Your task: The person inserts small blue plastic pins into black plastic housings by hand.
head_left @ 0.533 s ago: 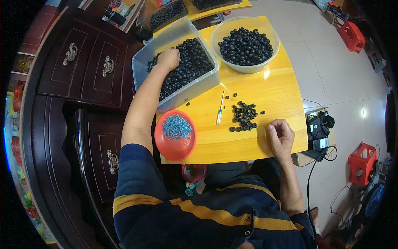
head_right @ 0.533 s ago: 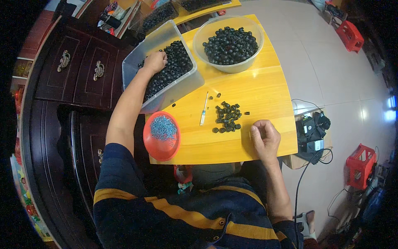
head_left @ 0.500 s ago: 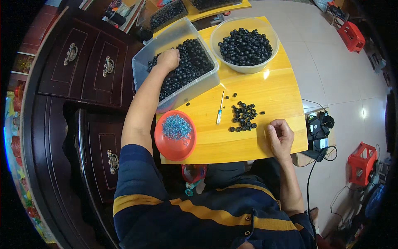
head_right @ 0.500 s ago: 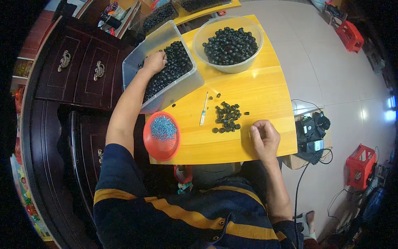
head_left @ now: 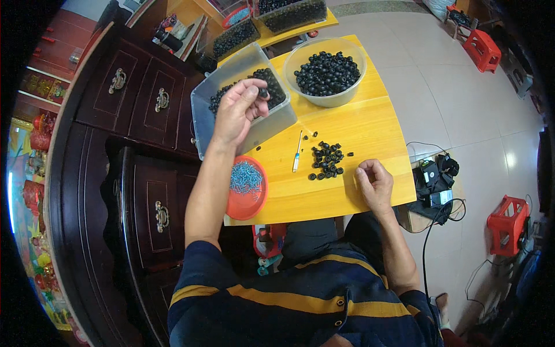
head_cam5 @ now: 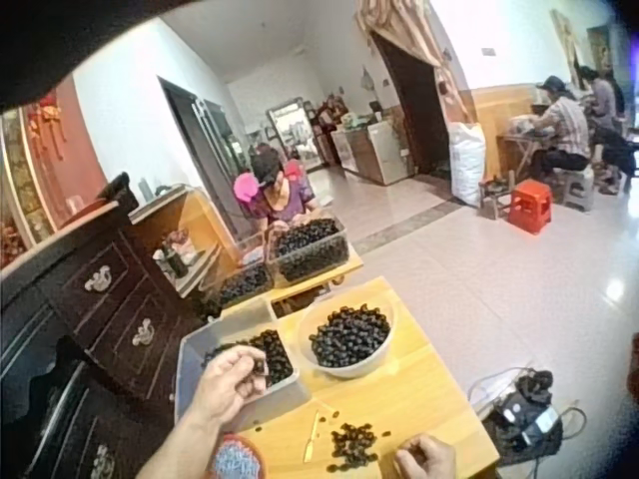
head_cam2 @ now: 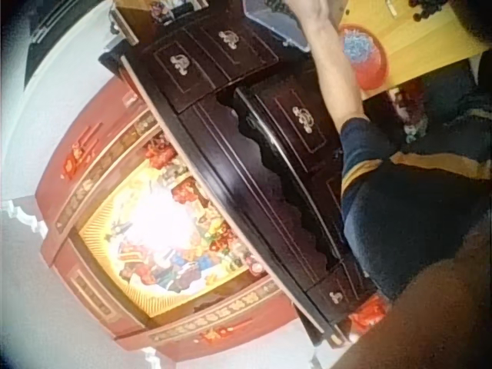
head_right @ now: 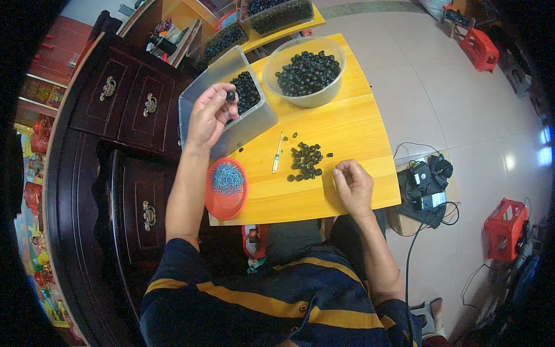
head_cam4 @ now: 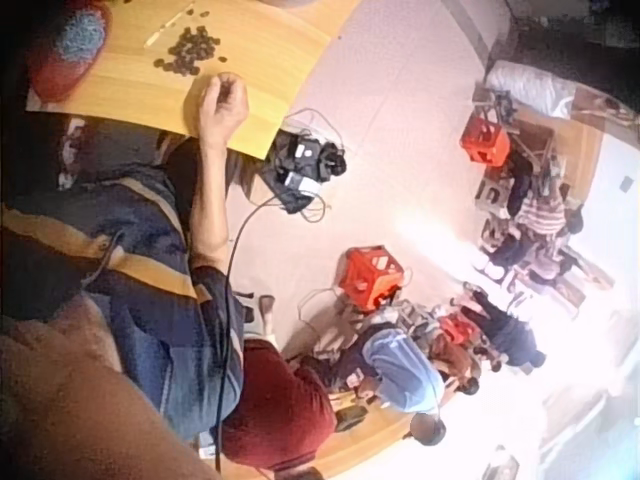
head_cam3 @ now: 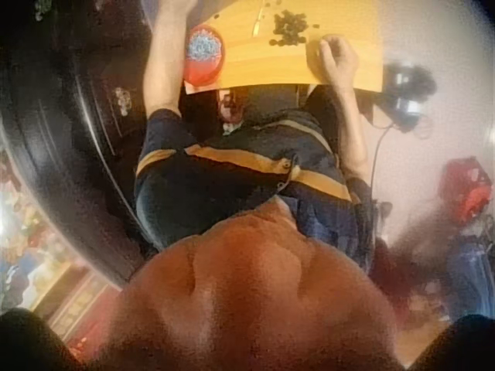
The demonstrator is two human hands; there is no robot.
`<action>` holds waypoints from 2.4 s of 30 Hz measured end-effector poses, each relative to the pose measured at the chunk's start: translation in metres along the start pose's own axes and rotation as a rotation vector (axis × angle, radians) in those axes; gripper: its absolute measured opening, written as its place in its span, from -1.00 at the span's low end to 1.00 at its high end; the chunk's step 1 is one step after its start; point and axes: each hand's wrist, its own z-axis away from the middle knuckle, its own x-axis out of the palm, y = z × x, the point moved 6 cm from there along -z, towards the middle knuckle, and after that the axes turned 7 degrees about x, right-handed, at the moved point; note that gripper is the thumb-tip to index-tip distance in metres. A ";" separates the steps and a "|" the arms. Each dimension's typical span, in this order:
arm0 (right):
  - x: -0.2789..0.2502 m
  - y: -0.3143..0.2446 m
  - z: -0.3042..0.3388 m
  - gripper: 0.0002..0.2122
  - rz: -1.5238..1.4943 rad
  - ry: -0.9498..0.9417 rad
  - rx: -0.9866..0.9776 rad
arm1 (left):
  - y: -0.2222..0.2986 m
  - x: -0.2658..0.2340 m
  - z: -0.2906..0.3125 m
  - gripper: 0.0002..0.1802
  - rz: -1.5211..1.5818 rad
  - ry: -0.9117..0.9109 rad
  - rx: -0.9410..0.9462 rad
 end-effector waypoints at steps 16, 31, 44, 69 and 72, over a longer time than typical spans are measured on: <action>-0.001 0.012 0.000 -0.90 -0.025 -0.021 -0.022 | 0.007 0.121 0.055 -0.73 -0.173 -0.031 0.156; -0.006 -0.106 0.027 -0.88 -0.492 -0.197 -0.098 | 0.004 0.174 0.115 -0.83 -0.463 -0.069 0.409; 0.034 -0.118 0.072 -0.85 -0.055 -0.302 -0.234 | 0.014 0.130 0.170 -0.84 -0.494 -0.197 0.280; 0.023 -0.032 0.087 -0.78 0.028 -0.272 -0.035 | 0.012 0.090 0.028 -0.51 -1.058 0.053 0.478; 0.019 -0.030 0.082 -0.79 0.030 -0.289 0.019 | -0.002 0.115 0.055 -0.56 -1.052 -0.066 0.478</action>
